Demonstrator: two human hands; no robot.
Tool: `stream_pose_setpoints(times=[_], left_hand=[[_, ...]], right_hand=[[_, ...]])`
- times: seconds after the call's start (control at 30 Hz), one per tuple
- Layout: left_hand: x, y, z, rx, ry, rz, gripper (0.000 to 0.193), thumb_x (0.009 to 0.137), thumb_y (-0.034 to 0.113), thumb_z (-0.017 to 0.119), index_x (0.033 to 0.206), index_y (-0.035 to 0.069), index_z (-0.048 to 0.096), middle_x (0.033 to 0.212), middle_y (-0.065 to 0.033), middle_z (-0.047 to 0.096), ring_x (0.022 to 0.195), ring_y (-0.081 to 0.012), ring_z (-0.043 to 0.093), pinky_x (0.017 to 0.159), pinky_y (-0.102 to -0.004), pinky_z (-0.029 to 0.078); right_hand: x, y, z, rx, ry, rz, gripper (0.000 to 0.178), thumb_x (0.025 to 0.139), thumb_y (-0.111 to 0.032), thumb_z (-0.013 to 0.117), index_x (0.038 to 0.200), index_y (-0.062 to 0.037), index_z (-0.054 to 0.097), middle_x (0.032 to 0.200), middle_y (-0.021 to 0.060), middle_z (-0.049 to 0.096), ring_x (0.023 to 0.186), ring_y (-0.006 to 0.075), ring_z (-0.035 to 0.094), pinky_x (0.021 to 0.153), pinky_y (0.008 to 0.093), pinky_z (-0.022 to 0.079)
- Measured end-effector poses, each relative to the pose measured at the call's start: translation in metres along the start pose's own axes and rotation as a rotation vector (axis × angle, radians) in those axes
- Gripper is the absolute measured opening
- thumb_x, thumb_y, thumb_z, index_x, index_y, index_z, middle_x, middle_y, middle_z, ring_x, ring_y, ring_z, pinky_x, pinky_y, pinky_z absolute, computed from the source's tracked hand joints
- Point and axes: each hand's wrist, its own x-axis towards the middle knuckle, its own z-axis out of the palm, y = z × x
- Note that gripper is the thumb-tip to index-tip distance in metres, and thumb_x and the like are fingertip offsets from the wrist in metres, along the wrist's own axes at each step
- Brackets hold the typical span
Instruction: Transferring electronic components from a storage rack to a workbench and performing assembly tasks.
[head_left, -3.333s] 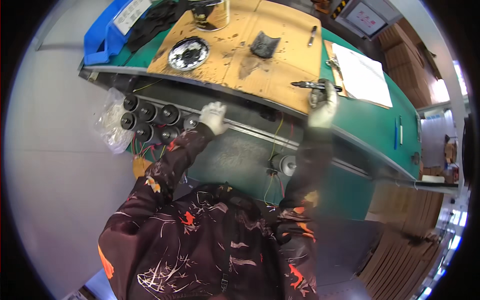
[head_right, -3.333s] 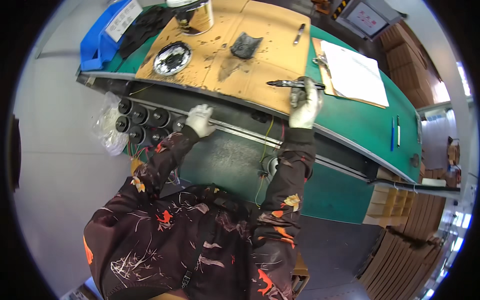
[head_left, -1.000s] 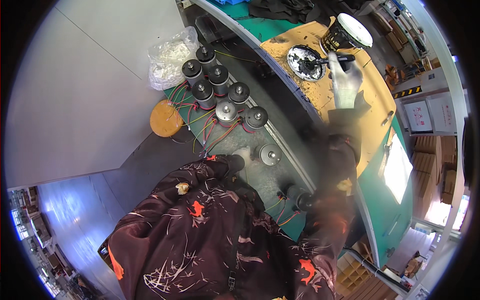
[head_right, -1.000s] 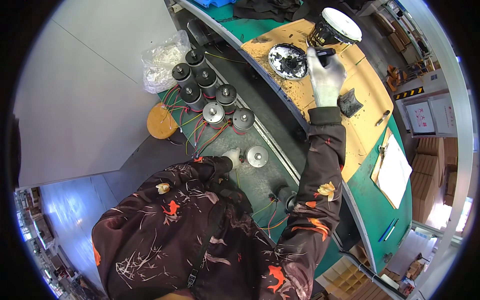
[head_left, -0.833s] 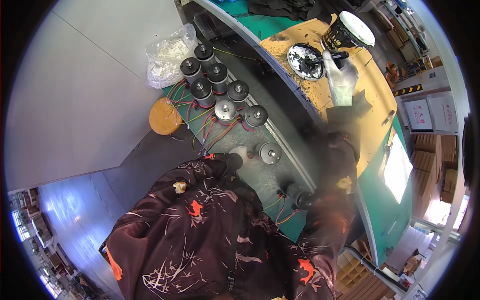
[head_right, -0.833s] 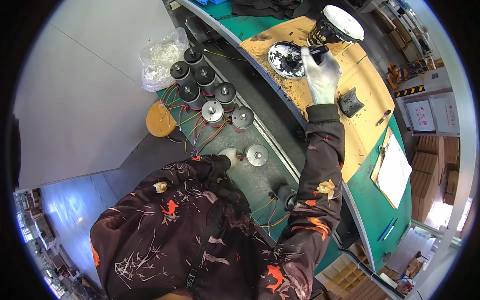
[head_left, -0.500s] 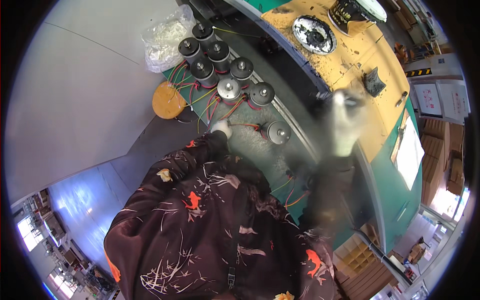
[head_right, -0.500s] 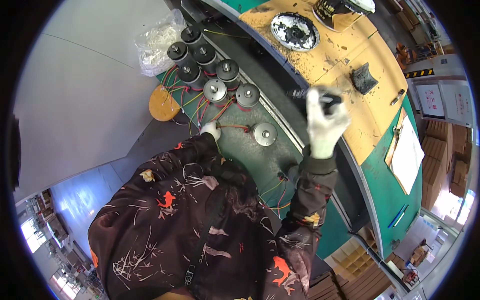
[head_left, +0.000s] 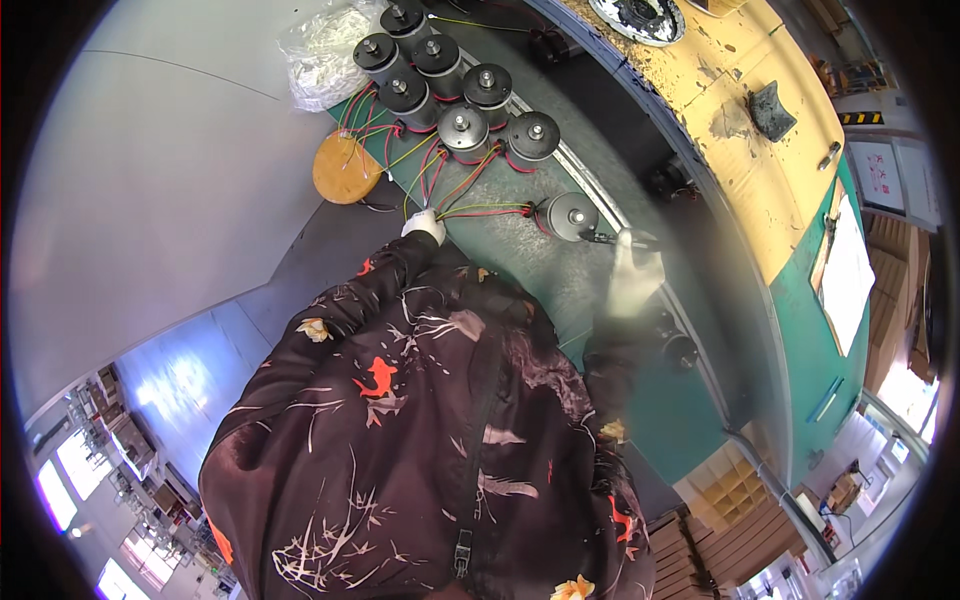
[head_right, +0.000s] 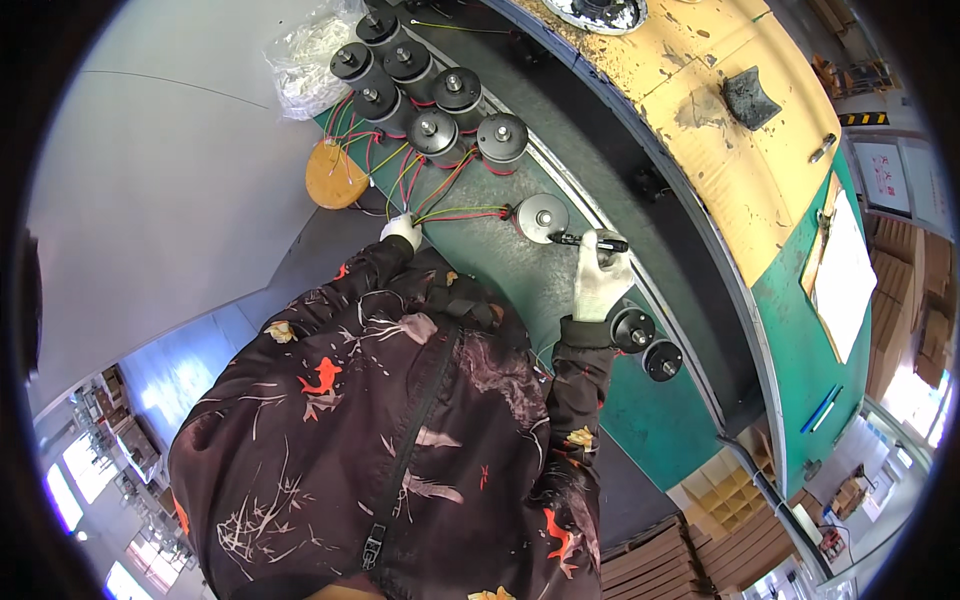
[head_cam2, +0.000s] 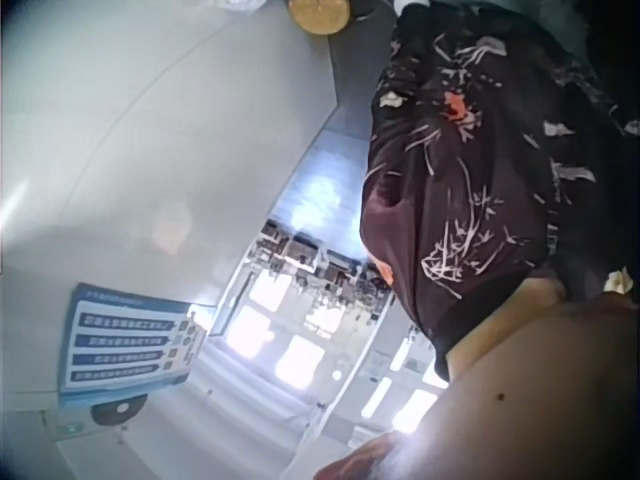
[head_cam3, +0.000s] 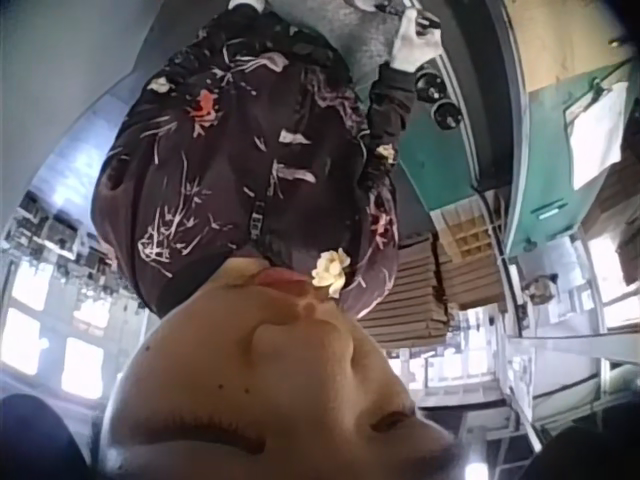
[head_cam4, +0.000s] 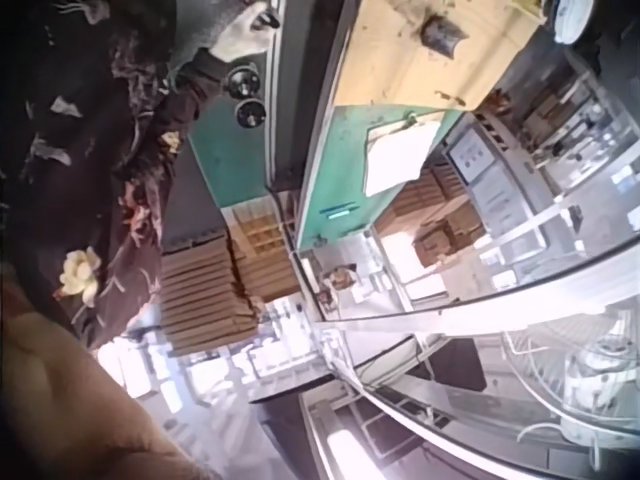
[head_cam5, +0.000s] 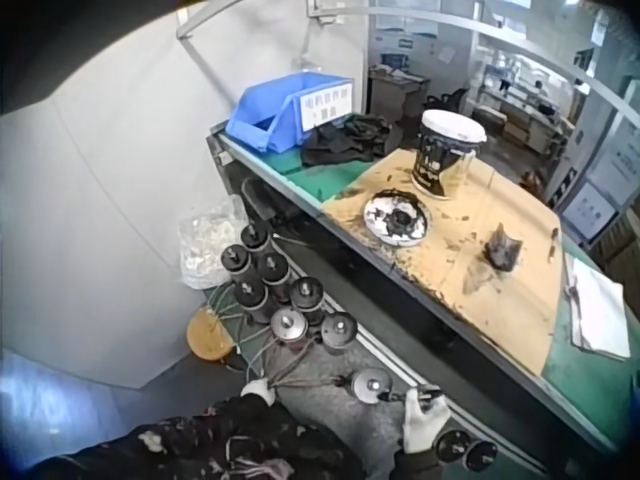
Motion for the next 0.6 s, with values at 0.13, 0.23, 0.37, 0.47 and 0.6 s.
stream_pose_setpoints(times=[0.13,0.23,0.37,0.47,0.6], left_hand=[[0.001,0.0,0.002,-0.006,-0.025,-0.01,0.033,0.083,0.025,0.056,0.111,0.011,0.068,0.107,-0.0196,0.068,0.102,-0.0363,0.065,0.089,-0.0456,0.052],[0.004,-0.003,0.008,-0.011,-0.039,-0.004,0.034,0.082,0.025,0.056,0.112,0.011,0.068,0.107,-0.0199,0.068,0.102,-0.0366,0.065,0.089,-0.0454,0.051],[0.006,-0.01,0.015,-0.038,-0.039,-0.003,0.034,0.081,0.026,0.057,0.11,0.011,0.068,0.105,-0.0202,0.068,0.103,-0.0365,0.064,0.089,-0.0451,0.051],[0.008,-0.019,0.018,-0.064,-0.038,0.009,0.032,0.08,0.026,0.059,0.107,0.011,0.069,0.104,-0.0193,0.069,0.102,-0.0362,0.064,0.089,-0.0446,0.051],[0.01,-0.027,0.023,-0.085,-0.059,-0.042,0.031,0.08,0.026,0.059,0.105,0.012,0.07,0.104,-0.0181,0.069,0.101,-0.0356,0.065,0.088,-0.0443,0.051]], right_hand=[[0.001,0.017,0.001,0.062,0.013,-0.006,0.015,0.086,-0.018,0.072,0.089,-0.0027,0.07,0.059,-0.0067,0.051,0.051,0.0015,0.037,0.046,0.022,0.031],[0.002,0.039,0.003,0.041,-0.018,0.033,0.017,0.086,-0.019,0.072,0.09,-0.0026,0.07,0.058,-0.0059,0.051,0.051,0.0018,0.037,0.046,0.0225,0.031],[0.002,0.028,0.002,0.05,-0.031,0.009,0.016,0.087,-0.018,0.072,0.09,-0.0026,0.069,0.059,-0.0046,0.054,0.05,0.0025,0.041,0.046,0.0223,0.033],[-0.001,0.026,0.003,0.181,-0.062,0.062,0.014,0.087,-0.015,0.072,0.092,-0.0023,0.068,0.061,-0.0035,0.057,0.051,0.0027,0.046,0.047,0.0215,0.035],[-0.001,0.018,-0.001,0.096,-0.074,0.022,0.013,0.087,-0.013,0.072,0.094,-0.0023,0.067,0.064,-0.0023,0.059,0.053,0.0029,0.048,0.048,0.0209,0.037]])
